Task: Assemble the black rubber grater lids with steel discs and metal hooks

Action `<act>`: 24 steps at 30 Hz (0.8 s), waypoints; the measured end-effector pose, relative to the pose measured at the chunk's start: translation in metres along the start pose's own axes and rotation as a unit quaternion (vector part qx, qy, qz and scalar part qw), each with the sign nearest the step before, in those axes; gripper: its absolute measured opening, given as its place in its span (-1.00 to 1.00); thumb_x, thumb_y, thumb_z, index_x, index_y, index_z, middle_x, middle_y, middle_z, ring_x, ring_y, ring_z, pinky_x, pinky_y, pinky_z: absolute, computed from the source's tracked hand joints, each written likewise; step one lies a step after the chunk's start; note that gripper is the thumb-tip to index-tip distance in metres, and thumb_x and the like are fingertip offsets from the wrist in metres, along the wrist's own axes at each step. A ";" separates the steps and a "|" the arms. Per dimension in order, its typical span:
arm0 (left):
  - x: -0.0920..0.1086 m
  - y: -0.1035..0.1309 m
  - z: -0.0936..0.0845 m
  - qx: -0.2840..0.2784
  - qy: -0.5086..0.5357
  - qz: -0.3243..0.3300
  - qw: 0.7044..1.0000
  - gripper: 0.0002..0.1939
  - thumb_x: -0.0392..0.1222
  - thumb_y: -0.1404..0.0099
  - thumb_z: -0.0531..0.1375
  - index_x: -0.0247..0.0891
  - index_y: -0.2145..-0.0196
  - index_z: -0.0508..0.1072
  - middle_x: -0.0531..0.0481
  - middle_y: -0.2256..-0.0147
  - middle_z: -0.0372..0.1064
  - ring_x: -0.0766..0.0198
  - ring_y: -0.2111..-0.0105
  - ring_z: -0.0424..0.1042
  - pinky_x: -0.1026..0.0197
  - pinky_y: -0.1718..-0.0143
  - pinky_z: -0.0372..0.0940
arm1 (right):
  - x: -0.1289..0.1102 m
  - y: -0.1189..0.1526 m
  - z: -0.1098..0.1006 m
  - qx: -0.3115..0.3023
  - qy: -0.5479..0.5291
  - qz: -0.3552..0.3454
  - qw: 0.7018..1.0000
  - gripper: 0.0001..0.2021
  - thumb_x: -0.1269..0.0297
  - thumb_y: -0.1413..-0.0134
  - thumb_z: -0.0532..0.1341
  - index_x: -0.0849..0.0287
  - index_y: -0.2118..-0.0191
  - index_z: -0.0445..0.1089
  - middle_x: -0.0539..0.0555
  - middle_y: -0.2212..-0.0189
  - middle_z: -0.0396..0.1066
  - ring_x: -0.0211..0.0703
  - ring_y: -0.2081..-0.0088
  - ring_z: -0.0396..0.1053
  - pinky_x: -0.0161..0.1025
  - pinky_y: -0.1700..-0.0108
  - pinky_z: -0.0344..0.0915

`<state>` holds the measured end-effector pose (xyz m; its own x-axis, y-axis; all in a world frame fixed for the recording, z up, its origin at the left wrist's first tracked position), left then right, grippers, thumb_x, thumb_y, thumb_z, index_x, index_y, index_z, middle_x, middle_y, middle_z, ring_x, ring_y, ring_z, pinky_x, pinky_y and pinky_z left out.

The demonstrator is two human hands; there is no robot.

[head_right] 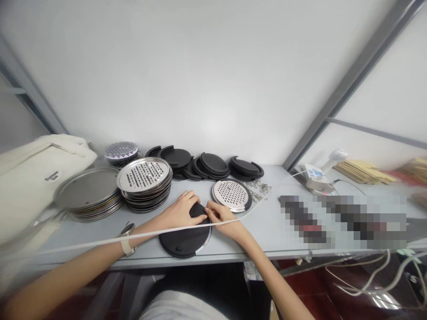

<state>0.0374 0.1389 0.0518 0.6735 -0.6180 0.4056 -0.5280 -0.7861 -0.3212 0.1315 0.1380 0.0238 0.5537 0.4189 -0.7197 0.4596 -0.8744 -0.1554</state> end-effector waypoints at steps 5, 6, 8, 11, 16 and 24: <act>0.000 0.000 0.000 -0.004 0.005 -0.002 1.000 -0.66 0.10 -0.15 0.17 -0.24 0.29 0.30 -0.09 0.23 0.21 0.06 0.14 0.23 0.01 0.06 0.20 | -0.001 0.000 -0.001 -0.014 -0.012 0.009 1.000 -0.76 0.15 -0.24 -0.04 0.13 0.43 0.09 -0.13 0.60 0.02 -0.32 0.54 0.03 -0.35 0.47 0.00; -0.001 0.000 0.000 -0.005 0.007 -0.004 1.000 -0.66 0.10 -0.15 0.17 -0.23 0.28 0.30 -0.09 0.22 0.21 0.06 0.13 0.23 0.01 0.06 0.20 | -0.001 -0.001 -0.002 -0.018 -0.008 0.007 1.000 -0.76 0.16 -0.23 -0.03 0.13 0.44 0.09 -0.13 0.60 0.02 -0.32 0.53 0.02 -0.35 0.46 0.00; -0.002 0.000 0.001 -0.008 0.011 -0.008 1.000 -0.65 0.11 -0.15 0.16 -0.23 0.27 0.31 -0.09 0.22 0.21 0.06 0.13 0.23 0.02 0.07 0.21 | -0.002 -0.004 -0.001 -0.038 0.002 0.003 0.999 -0.74 0.17 -0.22 -0.02 0.14 0.48 0.09 -0.13 0.59 0.02 -0.32 0.53 0.01 -0.34 0.46 -0.02; -0.001 0.000 0.001 -0.013 0.010 -0.003 1.000 -0.64 0.12 -0.16 0.15 -0.23 0.26 0.31 -0.09 0.21 0.21 0.07 0.12 0.22 0.02 0.06 0.21 | -0.003 -0.007 0.001 -0.065 0.018 0.003 0.998 -0.70 0.18 -0.22 -0.02 0.15 0.52 0.08 -0.12 0.60 0.01 -0.32 0.54 0.00 -0.34 0.48 -0.06; -0.001 0.001 0.000 -0.013 0.004 -0.003 1.000 -0.65 0.12 -0.17 0.15 -0.22 0.27 0.30 -0.08 0.22 0.21 0.07 0.12 0.22 0.02 0.06 0.21 | -0.002 -0.008 -0.002 -0.031 0.038 0.010 0.999 -0.69 0.17 -0.25 -0.06 0.14 0.52 0.07 -0.12 0.62 0.02 -0.31 0.55 0.03 -0.32 0.47 -0.04; 0.000 0.000 -0.001 -0.004 0.004 -0.003 1.000 -0.68 0.09 -0.15 0.16 -0.22 0.33 0.29 -0.08 0.24 0.20 0.07 0.14 0.23 0.01 0.07 0.21 | -0.002 -0.011 0.002 -0.009 0.026 -0.009 1.000 -0.69 0.16 -0.23 -0.04 0.14 0.53 0.06 -0.13 0.65 -0.01 -0.32 0.57 0.01 -0.33 0.50 -0.05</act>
Point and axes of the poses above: each hand's wrist, its own y-axis away from the middle knuckle, its own z-axis out of the palm, x = y × z, the point moved 10 cm from there along -y, towards the middle knuckle
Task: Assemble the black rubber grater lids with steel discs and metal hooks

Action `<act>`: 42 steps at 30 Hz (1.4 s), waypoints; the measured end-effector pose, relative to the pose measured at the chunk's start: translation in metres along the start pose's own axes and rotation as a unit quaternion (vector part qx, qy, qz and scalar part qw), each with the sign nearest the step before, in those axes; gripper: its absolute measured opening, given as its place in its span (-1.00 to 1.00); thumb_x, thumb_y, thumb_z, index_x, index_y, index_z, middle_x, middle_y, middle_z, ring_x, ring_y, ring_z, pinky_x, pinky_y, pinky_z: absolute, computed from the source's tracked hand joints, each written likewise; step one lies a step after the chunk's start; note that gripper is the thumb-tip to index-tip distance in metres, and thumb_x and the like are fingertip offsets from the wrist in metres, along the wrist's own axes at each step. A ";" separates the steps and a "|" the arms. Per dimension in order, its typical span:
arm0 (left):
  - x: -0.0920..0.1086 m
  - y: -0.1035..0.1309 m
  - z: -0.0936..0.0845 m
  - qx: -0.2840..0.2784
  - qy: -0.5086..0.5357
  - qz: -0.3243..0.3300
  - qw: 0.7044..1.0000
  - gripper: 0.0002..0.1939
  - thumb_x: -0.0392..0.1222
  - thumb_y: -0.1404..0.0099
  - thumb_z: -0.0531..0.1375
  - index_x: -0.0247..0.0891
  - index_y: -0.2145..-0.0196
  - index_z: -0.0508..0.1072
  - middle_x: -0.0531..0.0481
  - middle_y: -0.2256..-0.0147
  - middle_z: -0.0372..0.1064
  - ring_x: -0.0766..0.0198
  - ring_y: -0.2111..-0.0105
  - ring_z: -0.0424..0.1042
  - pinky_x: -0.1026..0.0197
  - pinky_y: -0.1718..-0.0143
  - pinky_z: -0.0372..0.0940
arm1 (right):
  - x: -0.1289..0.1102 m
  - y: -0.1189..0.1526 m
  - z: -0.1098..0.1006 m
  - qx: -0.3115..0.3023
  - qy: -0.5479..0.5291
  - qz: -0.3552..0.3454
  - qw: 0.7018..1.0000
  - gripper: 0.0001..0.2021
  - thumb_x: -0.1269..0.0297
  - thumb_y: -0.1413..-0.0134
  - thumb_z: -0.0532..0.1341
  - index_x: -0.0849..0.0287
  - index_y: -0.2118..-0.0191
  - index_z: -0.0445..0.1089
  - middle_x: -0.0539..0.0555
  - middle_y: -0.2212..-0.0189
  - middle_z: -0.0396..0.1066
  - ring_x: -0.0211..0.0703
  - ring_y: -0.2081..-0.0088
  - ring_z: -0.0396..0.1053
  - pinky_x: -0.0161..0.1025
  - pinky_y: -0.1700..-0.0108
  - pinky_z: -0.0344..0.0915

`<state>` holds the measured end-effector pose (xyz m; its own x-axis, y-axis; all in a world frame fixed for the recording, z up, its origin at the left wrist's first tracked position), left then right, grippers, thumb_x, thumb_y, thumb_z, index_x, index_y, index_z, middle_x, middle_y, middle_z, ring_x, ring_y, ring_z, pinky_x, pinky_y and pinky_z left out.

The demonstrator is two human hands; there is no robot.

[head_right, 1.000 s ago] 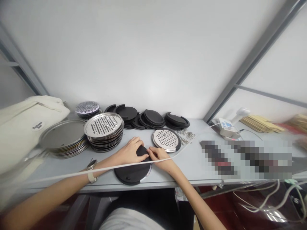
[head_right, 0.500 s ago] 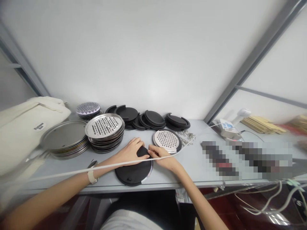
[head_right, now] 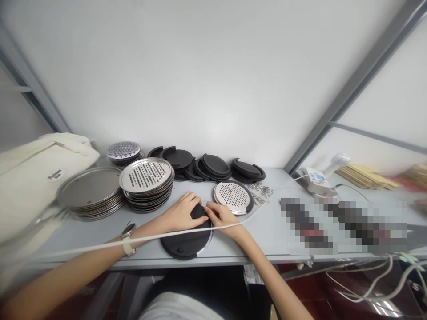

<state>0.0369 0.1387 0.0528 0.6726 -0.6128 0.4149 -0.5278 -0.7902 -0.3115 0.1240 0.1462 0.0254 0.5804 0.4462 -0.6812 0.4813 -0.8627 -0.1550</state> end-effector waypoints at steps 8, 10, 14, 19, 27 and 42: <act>0.001 0.001 -0.002 -0.001 -0.003 -0.004 1.000 -0.68 0.10 -0.16 0.16 -0.21 0.32 0.28 -0.07 0.23 0.21 0.07 0.13 0.23 0.03 0.07 0.21 | 0.003 0.001 0.000 0.002 -0.073 0.015 0.997 -0.79 0.14 -0.23 -0.04 0.12 0.38 0.12 -0.14 0.64 0.06 -0.31 0.58 0.03 -0.35 0.50 -0.01; 0.002 0.002 -0.003 0.000 -0.001 -0.004 1.000 -0.69 0.09 -0.17 0.16 -0.21 0.32 0.28 -0.07 0.22 0.21 0.07 0.13 0.23 0.03 0.06 0.21 | 0.005 0.001 0.001 0.002 -0.078 0.016 0.997 -0.80 0.13 -0.22 -0.02 0.11 0.37 0.12 -0.15 0.65 0.06 -0.31 0.59 0.03 -0.35 0.51 -0.02; 0.001 0.001 -0.001 -0.008 -0.006 -0.001 1.000 -0.67 0.10 -0.16 0.16 -0.22 0.33 0.29 -0.08 0.22 0.21 0.06 0.12 0.23 0.03 0.07 0.21 | 0.010 0.001 0.003 0.016 -0.095 0.018 0.995 -0.80 0.11 -0.21 0.00 0.11 0.34 0.12 -0.15 0.67 0.07 -0.32 0.62 0.02 -0.35 0.54 -0.04; 0.000 0.000 0.001 -0.007 -0.004 0.006 1.000 -0.66 0.11 -0.16 0.16 -0.23 0.30 0.31 -0.09 0.22 0.20 0.05 0.12 0.22 0.02 0.07 0.21 | 0.016 0.001 0.001 0.045 -0.126 0.009 0.991 -0.76 0.07 -0.18 0.05 0.14 0.38 0.14 -0.09 0.56 0.15 -0.32 0.55 0.10 -0.35 0.50 0.04; -0.003 -0.001 0.001 -0.006 0.008 -0.006 1.000 -0.65 0.11 -0.12 0.19 -0.22 0.31 0.30 -0.08 0.24 0.21 0.06 0.13 0.23 0.03 0.08 0.21 | 0.010 0.005 0.000 0.051 -0.166 0.010 0.985 -0.76 0.11 -0.19 0.07 0.14 0.41 0.16 -0.12 0.61 0.07 -0.33 0.55 0.04 -0.35 0.51 -0.01; -0.008 -0.002 0.007 0.006 0.002 -0.003 1.000 -0.62 0.14 -0.11 0.18 -0.24 0.33 0.30 -0.08 0.27 0.23 0.06 0.14 0.25 0.05 0.09 0.22 | 0.011 0.022 0.000 0.055 -0.168 0.007 0.984 -0.83 0.17 -0.22 0.03 0.15 0.25 0.24 -0.03 0.46 0.21 -0.26 0.43 0.17 -0.32 0.37 0.13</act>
Point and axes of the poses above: each hand's wrist, its own y-axis away from the middle knuckle, its own z-axis out of the palm, x = y × z, the point moved 10 cm from there along -y, towards the middle knuckle
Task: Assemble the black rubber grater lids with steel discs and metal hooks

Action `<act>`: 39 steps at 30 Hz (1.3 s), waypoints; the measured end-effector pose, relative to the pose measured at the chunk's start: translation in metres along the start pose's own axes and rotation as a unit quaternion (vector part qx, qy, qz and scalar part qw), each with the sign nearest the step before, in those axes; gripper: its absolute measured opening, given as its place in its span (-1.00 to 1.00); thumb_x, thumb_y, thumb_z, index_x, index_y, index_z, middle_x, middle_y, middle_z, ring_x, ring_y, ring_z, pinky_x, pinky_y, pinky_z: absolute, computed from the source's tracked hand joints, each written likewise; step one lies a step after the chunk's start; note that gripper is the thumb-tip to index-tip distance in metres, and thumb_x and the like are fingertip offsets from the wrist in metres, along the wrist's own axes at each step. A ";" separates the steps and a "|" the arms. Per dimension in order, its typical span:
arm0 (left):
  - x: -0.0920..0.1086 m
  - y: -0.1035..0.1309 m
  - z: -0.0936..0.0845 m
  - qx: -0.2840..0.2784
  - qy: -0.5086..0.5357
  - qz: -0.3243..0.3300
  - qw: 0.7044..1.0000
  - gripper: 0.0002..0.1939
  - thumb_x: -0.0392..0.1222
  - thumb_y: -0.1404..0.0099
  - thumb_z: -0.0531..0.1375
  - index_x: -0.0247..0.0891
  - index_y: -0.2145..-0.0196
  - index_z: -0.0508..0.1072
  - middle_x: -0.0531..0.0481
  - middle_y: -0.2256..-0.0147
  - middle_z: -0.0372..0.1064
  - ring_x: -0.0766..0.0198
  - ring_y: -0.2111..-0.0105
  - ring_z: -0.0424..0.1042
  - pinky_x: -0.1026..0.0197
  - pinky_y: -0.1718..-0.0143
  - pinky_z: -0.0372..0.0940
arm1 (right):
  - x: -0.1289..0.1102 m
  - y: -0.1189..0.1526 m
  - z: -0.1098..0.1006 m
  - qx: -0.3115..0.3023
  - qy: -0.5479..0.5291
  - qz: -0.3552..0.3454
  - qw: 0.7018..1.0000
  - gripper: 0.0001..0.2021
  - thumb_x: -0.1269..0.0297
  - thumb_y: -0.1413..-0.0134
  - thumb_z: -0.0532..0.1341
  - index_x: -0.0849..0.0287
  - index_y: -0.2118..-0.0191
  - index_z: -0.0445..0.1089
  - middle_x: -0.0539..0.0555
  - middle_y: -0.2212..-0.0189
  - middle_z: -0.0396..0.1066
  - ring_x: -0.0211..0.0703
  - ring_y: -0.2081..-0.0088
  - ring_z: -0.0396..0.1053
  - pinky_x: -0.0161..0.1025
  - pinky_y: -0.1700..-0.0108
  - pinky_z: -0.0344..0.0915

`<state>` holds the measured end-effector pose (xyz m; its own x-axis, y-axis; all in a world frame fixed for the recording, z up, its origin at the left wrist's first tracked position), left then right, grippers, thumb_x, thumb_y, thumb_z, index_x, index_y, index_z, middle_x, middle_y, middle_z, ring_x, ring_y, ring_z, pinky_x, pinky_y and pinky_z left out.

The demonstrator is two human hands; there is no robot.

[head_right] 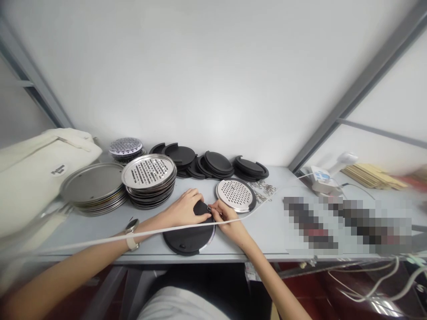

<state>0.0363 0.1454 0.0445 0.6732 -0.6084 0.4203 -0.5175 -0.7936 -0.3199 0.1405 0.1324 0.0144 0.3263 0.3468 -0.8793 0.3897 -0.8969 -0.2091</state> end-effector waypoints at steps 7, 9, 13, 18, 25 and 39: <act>-0.002 0.000 0.003 -0.004 0.002 0.001 1.000 -0.60 0.17 -0.10 0.18 -0.24 0.32 0.30 -0.09 0.25 0.23 0.06 0.13 0.25 0.04 0.09 0.22 | -0.002 0.000 0.000 0.005 -0.007 0.003 1.000 -0.83 0.17 -0.21 0.05 0.16 0.30 0.22 -0.05 0.50 0.16 -0.28 0.47 0.13 -0.32 0.41 0.09; -0.002 -0.001 0.003 -0.005 0.001 0.004 1.000 -0.59 0.17 -0.10 0.18 -0.24 0.32 0.30 -0.10 0.24 0.23 0.05 0.12 0.24 0.05 0.09 0.23 | -0.003 0.000 0.001 0.003 -0.015 0.004 1.000 -0.83 0.17 -0.22 0.04 0.16 0.31 0.22 -0.03 0.48 0.18 -0.27 0.44 0.15 -0.32 0.40 0.10; 0.000 -0.001 0.002 -0.005 -0.003 0.008 1.000 -0.60 0.16 -0.11 0.17 -0.24 0.32 0.30 -0.11 0.24 0.23 0.05 0.12 0.24 0.05 0.08 0.23 | -0.002 0.000 0.001 0.009 -0.019 0.004 1.000 -0.82 0.18 -0.22 0.05 0.16 0.34 0.23 -0.03 0.47 0.18 -0.28 0.44 0.15 -0.33 0.42 0.10; 0.001 -0.001 0.001 -0.002 0.000 0.012 1.000 -0.63 0.13 -0.12 0.18 -0.24 0.34 0.31 -0.11 0.25 0.24 0.06 0.13 0.25 0.04 0.08 0.22 | -0.004 0.001 0.001 0.013 -0.014 -0.005 1.000 -0.83 0.20 -0.21 0.06 0.16 0.35 0.23 -0.04 0.49 0.16 -0.29 0.46 0.13 -0.35 0.42 0.11; 0.000 -0.002 0.004 -0.014 -0.004 0.008 1.000 -0.61 0.14 -0.12 0.18 -0.25 0.32 0.32 -0.11 0.25 0.23 0.06 0.14 0.25 0.05 0.09 0.23 | 0.000 0.001 0.001 0.022 0.009 -0.006 1.000 -0.78 0.11 -0.20 0.05 0.14 0.35 0.22 -0.04 0.51 0.20 -0.27 0.48 0.15 -0.35 0.43 0.13; 0.001 0.000 0.001 -0.010 0.007 -0.003 1.000 -0.62 0.13 -0.11 0.19 -0.24 0.32 0.32 -0.11 0.24 0.24 0.05 0.12 0.25 0.03 0.07 0.22 | -0.004 0.004 -0.001 0.025 0.030 -0.011 0.999 -0.82 0.15 -0.21 0.04 0.13 0.35 0.20 -0.07 0.55 0.11 -0.29 0.52 0.06 -0.35 0.46 0.08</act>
Point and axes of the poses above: each hand's wrist, its own y-axis away from the middle knuckle, its own z-axis out of the palm, x = y × z, the point moved 10 cm from there along -y, towards the middle knuckle
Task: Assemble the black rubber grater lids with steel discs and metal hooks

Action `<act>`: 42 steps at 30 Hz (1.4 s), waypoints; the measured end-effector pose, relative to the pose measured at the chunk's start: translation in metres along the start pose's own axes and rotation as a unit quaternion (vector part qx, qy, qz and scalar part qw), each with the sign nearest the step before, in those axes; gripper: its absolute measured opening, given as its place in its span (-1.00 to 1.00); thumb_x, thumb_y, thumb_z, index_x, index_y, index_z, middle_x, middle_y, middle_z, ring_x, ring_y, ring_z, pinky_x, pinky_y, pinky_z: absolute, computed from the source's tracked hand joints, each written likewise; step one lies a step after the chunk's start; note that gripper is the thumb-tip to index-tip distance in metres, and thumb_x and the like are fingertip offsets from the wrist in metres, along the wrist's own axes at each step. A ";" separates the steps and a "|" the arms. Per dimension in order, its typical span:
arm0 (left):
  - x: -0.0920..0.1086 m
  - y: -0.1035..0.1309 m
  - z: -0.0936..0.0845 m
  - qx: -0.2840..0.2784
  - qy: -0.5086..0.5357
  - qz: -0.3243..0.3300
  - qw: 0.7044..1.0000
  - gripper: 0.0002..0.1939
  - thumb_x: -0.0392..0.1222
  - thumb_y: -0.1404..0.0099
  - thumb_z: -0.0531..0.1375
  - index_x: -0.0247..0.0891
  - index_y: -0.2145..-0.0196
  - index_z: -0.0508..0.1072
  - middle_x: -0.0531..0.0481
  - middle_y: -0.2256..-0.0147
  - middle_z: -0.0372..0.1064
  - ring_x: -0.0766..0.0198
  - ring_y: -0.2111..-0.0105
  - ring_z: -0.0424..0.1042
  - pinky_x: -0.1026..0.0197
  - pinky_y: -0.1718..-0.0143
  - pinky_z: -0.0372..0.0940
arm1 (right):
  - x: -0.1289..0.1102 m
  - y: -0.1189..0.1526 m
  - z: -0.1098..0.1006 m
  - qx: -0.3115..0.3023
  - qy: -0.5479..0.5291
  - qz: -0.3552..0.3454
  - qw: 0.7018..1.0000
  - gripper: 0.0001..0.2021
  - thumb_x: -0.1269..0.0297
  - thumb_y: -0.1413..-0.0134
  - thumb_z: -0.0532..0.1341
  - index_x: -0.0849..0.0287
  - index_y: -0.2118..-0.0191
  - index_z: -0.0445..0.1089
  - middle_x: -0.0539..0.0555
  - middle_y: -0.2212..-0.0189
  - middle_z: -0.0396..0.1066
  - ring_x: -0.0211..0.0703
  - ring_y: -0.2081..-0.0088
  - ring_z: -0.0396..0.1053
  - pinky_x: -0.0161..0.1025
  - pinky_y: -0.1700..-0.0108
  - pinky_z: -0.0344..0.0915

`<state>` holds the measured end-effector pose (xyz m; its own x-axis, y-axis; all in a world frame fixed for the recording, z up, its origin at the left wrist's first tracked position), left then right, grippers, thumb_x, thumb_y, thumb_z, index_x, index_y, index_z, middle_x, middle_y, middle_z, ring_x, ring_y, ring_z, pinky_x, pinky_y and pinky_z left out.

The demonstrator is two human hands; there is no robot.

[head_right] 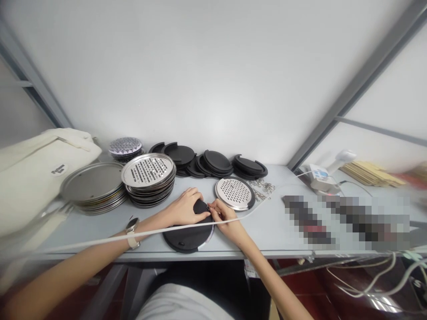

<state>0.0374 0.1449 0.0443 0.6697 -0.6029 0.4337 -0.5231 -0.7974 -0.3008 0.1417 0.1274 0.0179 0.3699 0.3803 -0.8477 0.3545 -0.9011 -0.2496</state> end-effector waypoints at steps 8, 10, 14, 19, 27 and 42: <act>0.000 0.001 0.000 0.005 -0.014 -0.010 1.000 -0.61 0.15 -0.12 0.16 -0.26 0.32 0.30 -0.12 0.22 0.23 0.04 0.12 0.25 0.04 0.07 0.21 | -0.009 0.002 -0.001 0.005 0.010 -0.020 1.000 -0.85 0.21 -0.21 0.04 0.13 0.35 0.19 -0.02 0.46 0.20 -0.26 0.43 0.20 -0.34 0.38 0.16; 0.000 0.002 0.000 0.009 -0.018 -0.011 1.000 -0.60 0.16 -0.13 0.15 -0.26 0.32 0.30 -0.12 0.23 0.23 0.04 0.12 0.24 0.03 0.06 0.21 | -0.010 0.003 -0.001 0.011 0.020 -0.025 0.999 -0.85 0.20 -0.22 0.03 0.13 0.34 0.19 0.00 0.44 0.24 -0.22 0.39 0.24 -0.32 0.33 0.19; 0.001 0.003 0.001 0.014 -0.026 -0.015 0.999 -0.59 0.18 -0.14 0.14 -0.25 0.32 0.29 -0.12 0.24 0.23 0.03 0.12 0.24 0.01 0.06 0.21 | -0.012 0.005 -0.002 0.026 0.047 -0.032 0.998 -0.88 0.22 -0.22 0.01 0.12 0.31 0.18 0.06 0.36 0.32 -0.15 0.30 0.32 -0.26 0.23 0.23; 0.003 0.004 0.001 0.016 -0.022 -0.016 0.999 -0.63 0.13 -0.14 0.16 -0.24 0.32 0.29 -0.12 0.22 0.23 0.02 0.10 0.23 -0.01 0.04 0.19 | -0.011 0.007 0.000 0.037 0.096 -0.035 0.994 -0.92 0.29 -0.22 -0.01 0.10 0.31 0.14 0.10 0.35 0.35 -0.12 0.27 0.33 -0.20 0.20 0.25; 0.004 0.004 -0.001 0.011 -0.009 -0.021 1.000 -0.65 0.11 -0.15 0.16 -0.24 0.31 0.30 -0.12 0.21 0.22 0.03 0.11 0.23 -0.01 0.04 0.19 | -0.009 0.011 0.002 0.051 0.162 -0.057 0.984 -0.91 0.35 -0.23 -0.04 0.10 0.26 0.17 0.14 0.27 0.36 -0.05 0.21 0.31 -0.13 0.18 0.25; -0.003 0.001 0.003 0.021 -0.037 -0.026 0.999 -0.64 0.11 -0.17 0.14 -0.25 0.27 0.31 -0.12 0.21 0.22 0.02 0.10 0.23 -0.02 0.03 0.18 | -0.017 0.016 0.001 0.061 0.210 -0.079 0.973 -0.87 0.41 -0.22 -0.06 0.11 0.23 0.19 0.12 0.33 0.30 -0.07 0.27 0.28 -0.12 0.22 0.27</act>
<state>0.0365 0.1459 0.0401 0.7332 -0.5595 0.3864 -0.4652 -0.8273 -0.3150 0.1401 0.1065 0.0276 0.6463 0.5438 -0.5353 0.3402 -0.8333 -0.4357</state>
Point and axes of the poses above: each hand's wrist, its own y-axis away from the middle knuckle, its own z-axis out of the palm, x = y × z, the point moved 10 cm from there along -y, towards the middle knuckle
